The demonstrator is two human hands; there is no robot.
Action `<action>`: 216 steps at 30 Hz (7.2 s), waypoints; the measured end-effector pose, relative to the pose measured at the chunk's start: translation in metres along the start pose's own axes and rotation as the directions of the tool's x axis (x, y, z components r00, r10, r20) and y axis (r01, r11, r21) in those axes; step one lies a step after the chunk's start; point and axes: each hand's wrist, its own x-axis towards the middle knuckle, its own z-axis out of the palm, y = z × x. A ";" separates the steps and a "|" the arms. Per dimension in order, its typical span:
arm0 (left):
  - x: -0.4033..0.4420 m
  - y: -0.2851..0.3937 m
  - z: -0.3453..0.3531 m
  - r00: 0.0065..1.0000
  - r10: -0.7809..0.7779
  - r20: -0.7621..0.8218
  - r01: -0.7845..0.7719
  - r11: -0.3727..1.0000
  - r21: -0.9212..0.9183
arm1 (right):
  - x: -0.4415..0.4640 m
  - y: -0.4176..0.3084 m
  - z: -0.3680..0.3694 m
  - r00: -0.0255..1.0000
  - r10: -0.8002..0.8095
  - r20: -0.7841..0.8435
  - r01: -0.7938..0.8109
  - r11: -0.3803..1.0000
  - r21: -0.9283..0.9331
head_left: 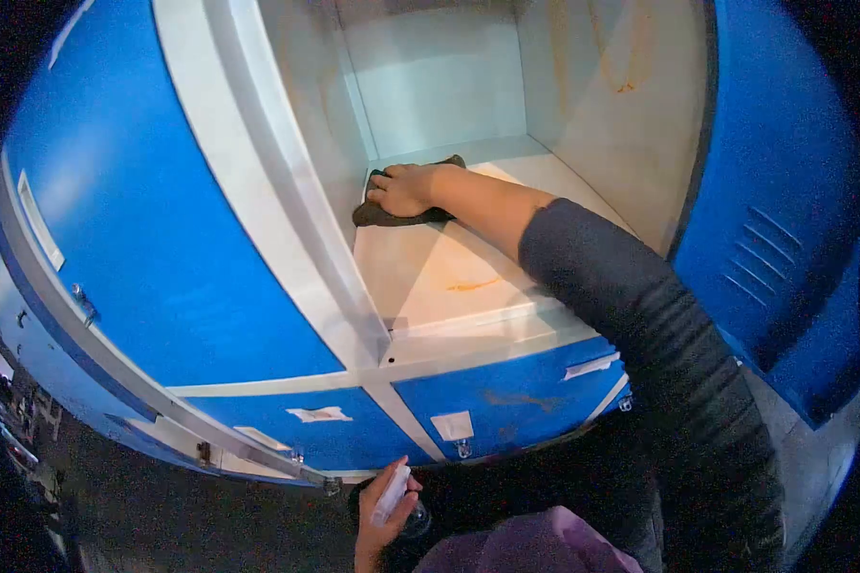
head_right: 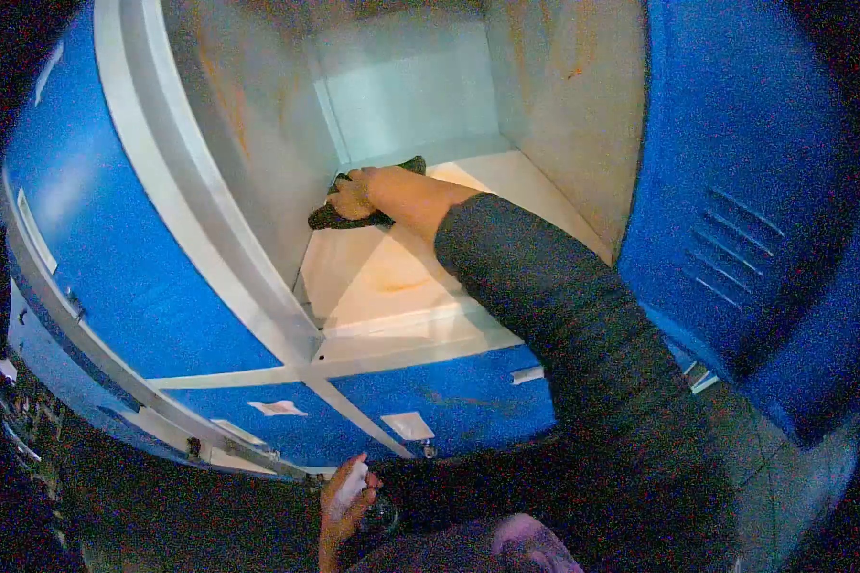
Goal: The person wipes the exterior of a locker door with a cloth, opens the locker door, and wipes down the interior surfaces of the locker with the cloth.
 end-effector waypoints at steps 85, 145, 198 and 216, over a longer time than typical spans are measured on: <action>0.022 0.001 0.004 0.934 -0.320 -0.155 0.315 0.947 -0.056 | 0.066 0.052 0.010 0.984 0.164 -0.072 -0.150 0.975 0.162; 0.023 0.003 0.007 0.989 -0.124 -0.078 0.137 0.970 0.199 | 0.035 0.014 0.001 0.984 0.180 -0.009 -0.179 0.979 0.098; -0.011 -0.002 0.010 0.985 0.081 -0.150 -0.047 0.975 0.219 | -0.226 -0.111 0.046 0.658 -0.033 -0.753 0.044 0.999 -0.006; 0.052 0.184 0.060 0.907 0.372 -0.200 -0.348 0.926 0.145 | -0.283 -0.064 0.124 0.400 0.040 -0.915 -0.249 0.966 -0.067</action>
